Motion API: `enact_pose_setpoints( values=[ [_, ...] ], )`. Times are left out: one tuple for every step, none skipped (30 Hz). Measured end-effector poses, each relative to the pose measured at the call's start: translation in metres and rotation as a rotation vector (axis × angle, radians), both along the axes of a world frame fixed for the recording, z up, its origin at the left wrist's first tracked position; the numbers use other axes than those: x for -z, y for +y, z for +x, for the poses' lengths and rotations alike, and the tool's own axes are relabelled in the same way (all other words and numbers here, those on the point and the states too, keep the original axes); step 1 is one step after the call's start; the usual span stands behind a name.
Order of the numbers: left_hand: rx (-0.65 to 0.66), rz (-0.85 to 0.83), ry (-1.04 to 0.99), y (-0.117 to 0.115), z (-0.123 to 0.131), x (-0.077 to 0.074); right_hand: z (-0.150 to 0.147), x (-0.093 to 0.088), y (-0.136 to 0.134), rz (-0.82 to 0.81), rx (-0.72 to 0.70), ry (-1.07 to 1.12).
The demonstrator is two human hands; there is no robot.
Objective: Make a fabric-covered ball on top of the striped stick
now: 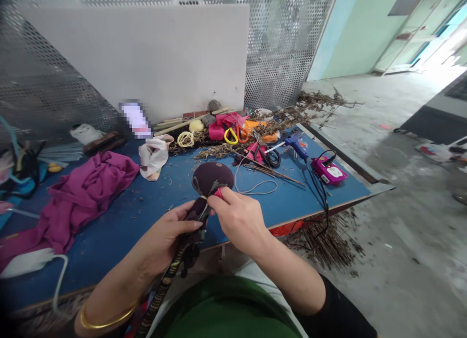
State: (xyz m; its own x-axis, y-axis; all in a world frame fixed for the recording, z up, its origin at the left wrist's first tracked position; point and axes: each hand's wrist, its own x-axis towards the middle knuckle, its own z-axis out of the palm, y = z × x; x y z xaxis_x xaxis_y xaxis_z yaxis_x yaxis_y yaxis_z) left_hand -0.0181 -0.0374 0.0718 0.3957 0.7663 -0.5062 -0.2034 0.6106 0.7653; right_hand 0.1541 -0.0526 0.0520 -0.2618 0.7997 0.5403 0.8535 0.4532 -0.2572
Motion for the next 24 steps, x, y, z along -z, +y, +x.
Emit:
enact_pose_setpoints(
  values=[
    [-0.002, -0.007, 0.0, 0.0, 0.0, -0.001, 0.003, -0.001, -0.001, -0.018, -0.015, 0.031],
    [-0.005, -0.011, -0.001, 0.0, 0.0, -0.001, 0.005, -0.001, -0.001, -0.035, -0.02, 0.067],
    [-0.006, -0.015, -0.005, 0.0, 0.0, -0.002, 0.006, -0.001, -0.002, -0.048, -0.016, 0.107],
    [-0.006, -0.017, -0.008, 0.0, 0.001, -0.001, 0.007, 0.0, -0.002, -0.058, -0.007, 0.15],
    [-0.007, -0.019, -0.01, 0.0, 0.001, -0.001, 0.007, 0.001, -0.003, -0.063, 0.004, 0.191],
    [-0.007, -0.018, -0.008, 0.0, 0.001, 0.0, 0.007, 0.002, -0.003, -0.065, 0.015, 0.225],
    [-0.006, -0.015, -0.005, -0.001, 0.001, 0.0, 0.006, 0.003, -0.003, -0.064, 0.026, 0.249],
    [-0.005, -0.013, -0.003, -0.001, 0.001, 0.001, 0.006, 0.004, -0.003, -0.065, 0.037, 0.266],
    [-0.003, -0.014, 0.0, -0.001, 0.002, 0.001, 0.005, 0.005, -0.004, -0.07, 0.048, 0.283],
    [0.0, -0.016, 0.004, -0.002, 0.002, 0.001, 0.005, 0.006, -0.004, -0.081, 0.057, 0.303],
    [0.004, -0.021, 0.007, -0.002, 0.002, 0.001, 0.005, 0.006, -0.004, -0.096, 0.064, 0.325],
    [0.006, -0.026, 0.011, -0.003, 0.002, 0.001, 0.004, 0.006, -0.004, -0.112, 0.069, 0.344],
    [0.007, -0.028, 0.014, -0.003, 0.002, 0.001, 0.004, 0.006, -0.004, -0.126, 0.072, 0.36],
    [0.008, -0.025, 0.016, -0.004, 0.003, 0.001, 0.004, 0.006, -0.004, -0.137, 0.076, 0.369],
    [0.008, -0.019, 0.016, -0.004, 0.003, 0.002, 0.003, 0.007, -0.004, -0.142, 0.081, 0.372],
    [0.009, -0.014, 0.016, -0.004, 0.004, 0.002, 0.003, 0.007, -0.004, -0.145, 0.089, 0.368],
    [0.01, -0.009, 0.016, -0.005, 0.004, 0.002, 0.001, 0.008, -0.005, -0.147, 0.099, 0.362],
    [0.01, -0.004, 0.022, -0.005, 0.005, 0.003, 0.0, 0.009, -0.005, -0.147, 0.113, 0.352],
    [0.006, 0.001, 0.031, -0.005, 0.005, 0.003, -0.001, 0.01, -0.006, -0.143, 0.128, 0.337],
    [0.001, 0.006, 0.043, -0.006, 0.006, 0.004, -0.003, 0.011, -0.006, -0.138, 0.142, 0.317],
    [-0.006, 0.011, 0.054, -0.007, 0.007, 0.004, -0.004, 0.012, -0.007, -0.131, 0.156, 0.298],
    [-0.012, 0.014, 0.062, -0.008, 0.007, 0.005, -0.005, 0.013, -0.007, -0.125, 0.169, 0.282],
    [-0.017, 0.016, 0.065, -0.008, 0.008, 0.005, -0.006, 0.014, -0.007, -0.118, 0.181, 0.271],
    [-0.019, 0.013, 0.063, -0.009, 0.008, 0.006, -0.007, 0.015, -0.008, -0.116, 0.195, 0.267]
  ],
)
